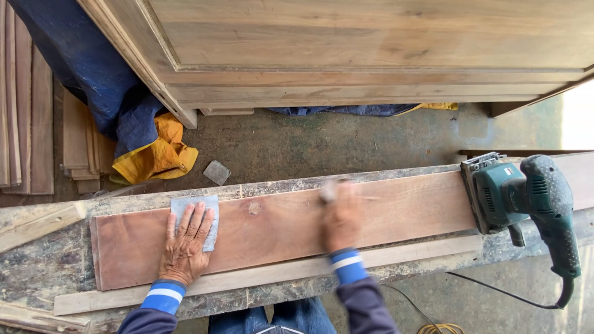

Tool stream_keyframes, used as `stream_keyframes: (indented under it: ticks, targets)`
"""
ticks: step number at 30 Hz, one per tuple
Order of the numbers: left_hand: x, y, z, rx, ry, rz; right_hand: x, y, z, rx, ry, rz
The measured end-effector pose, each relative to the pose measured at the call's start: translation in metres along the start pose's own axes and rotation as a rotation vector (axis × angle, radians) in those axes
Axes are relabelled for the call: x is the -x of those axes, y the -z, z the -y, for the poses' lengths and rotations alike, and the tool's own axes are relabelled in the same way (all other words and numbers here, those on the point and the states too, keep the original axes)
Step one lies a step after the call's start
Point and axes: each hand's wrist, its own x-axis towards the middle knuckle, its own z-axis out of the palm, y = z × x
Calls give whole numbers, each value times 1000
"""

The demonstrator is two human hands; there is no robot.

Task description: Sanding a piece of wood using an orbital sander and manual sandpaper.

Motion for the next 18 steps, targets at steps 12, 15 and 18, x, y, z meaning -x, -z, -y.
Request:
stream_keyframes:
  ticks: [12, 15, 18]
  targets:
    - [-1, 0, 0, 10, 9, -14, -18, 12, -59, 176, 79, 55]
    - [-1, 0, 2, -14, 28, 44, -7, 26, 10, 7, -9, 168]
    - [2, 1, -3, 1, 17, 34, 72, 3, 103, -205, 418, 136]
